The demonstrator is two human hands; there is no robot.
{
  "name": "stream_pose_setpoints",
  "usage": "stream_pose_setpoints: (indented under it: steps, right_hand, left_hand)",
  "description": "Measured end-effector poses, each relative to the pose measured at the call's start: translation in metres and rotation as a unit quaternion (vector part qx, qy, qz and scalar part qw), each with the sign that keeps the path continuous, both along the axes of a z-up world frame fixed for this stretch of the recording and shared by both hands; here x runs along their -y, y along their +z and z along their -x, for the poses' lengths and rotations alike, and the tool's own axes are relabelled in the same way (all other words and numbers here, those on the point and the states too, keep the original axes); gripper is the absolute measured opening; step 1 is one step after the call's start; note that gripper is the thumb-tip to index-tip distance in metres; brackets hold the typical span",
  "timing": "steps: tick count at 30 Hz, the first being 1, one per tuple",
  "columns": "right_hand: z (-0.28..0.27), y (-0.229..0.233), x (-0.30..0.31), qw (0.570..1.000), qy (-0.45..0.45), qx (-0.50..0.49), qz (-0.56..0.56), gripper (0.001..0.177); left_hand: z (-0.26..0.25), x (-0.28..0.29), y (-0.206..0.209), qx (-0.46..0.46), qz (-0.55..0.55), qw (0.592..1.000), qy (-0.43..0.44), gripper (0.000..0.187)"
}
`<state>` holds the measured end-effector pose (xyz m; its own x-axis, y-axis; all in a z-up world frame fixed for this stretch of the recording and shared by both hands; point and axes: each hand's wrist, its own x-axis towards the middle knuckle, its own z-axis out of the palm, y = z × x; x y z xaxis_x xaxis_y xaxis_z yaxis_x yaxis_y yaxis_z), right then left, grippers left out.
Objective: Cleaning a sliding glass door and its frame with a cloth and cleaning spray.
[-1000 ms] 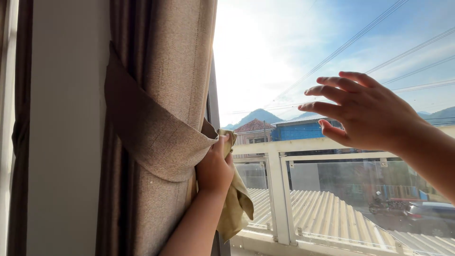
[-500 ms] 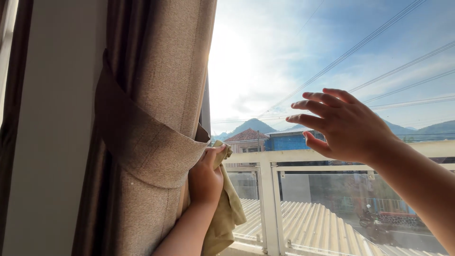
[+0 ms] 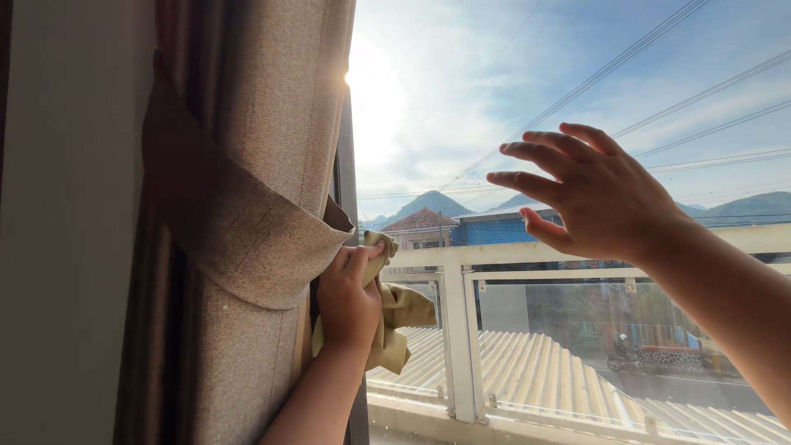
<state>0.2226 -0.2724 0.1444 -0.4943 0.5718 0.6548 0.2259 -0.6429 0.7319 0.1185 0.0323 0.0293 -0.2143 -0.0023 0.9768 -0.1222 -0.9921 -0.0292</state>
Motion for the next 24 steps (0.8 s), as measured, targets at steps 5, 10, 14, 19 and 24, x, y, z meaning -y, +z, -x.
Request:
stream_pose_setpoints:
  steps: [5, 10, 14, 19, 24]
  right_hand:
    - [0.011, -0.004, 0.003, 0.996, -0.048, -0.053, 0.044, 0.042]
    - [0.012, -0.031, 0.007, 0.989, -0.053, -0.106, 0.088, 0.039]
    - [0.019, -0.054, 0.010, 0.987, -0.051, -0.118, 0.096, 0.055]
    - [0.029, -0.057, 0.008, 0.981, -0.089, -0.160, 0.067, 0.053]
    - [0.032, -0.058, 0.007, 0.980, -0.111, -0.153, 0.057, 0.054]
  left_hand:
    - [0.011, -0.004, -0.074, -0.056, 0.017, 0.998, 0.008, 0.038]
    - [0.008, -0.008, -0.062, -0.132, 0.042, 0.990, 0.017, 0.034]
    - [-0.002, -0.007, -0.012, -0.086, 0.045, 0.995, 0.023, 0.032]
    - [-0.013, 0.007, 0.031, -0.042, 0.059, 0.997, 0.019, 0.035]
    - [-0.010, 0.007, 0.019, 0.021, 0.001, 0.999, 0.030, 0.034]
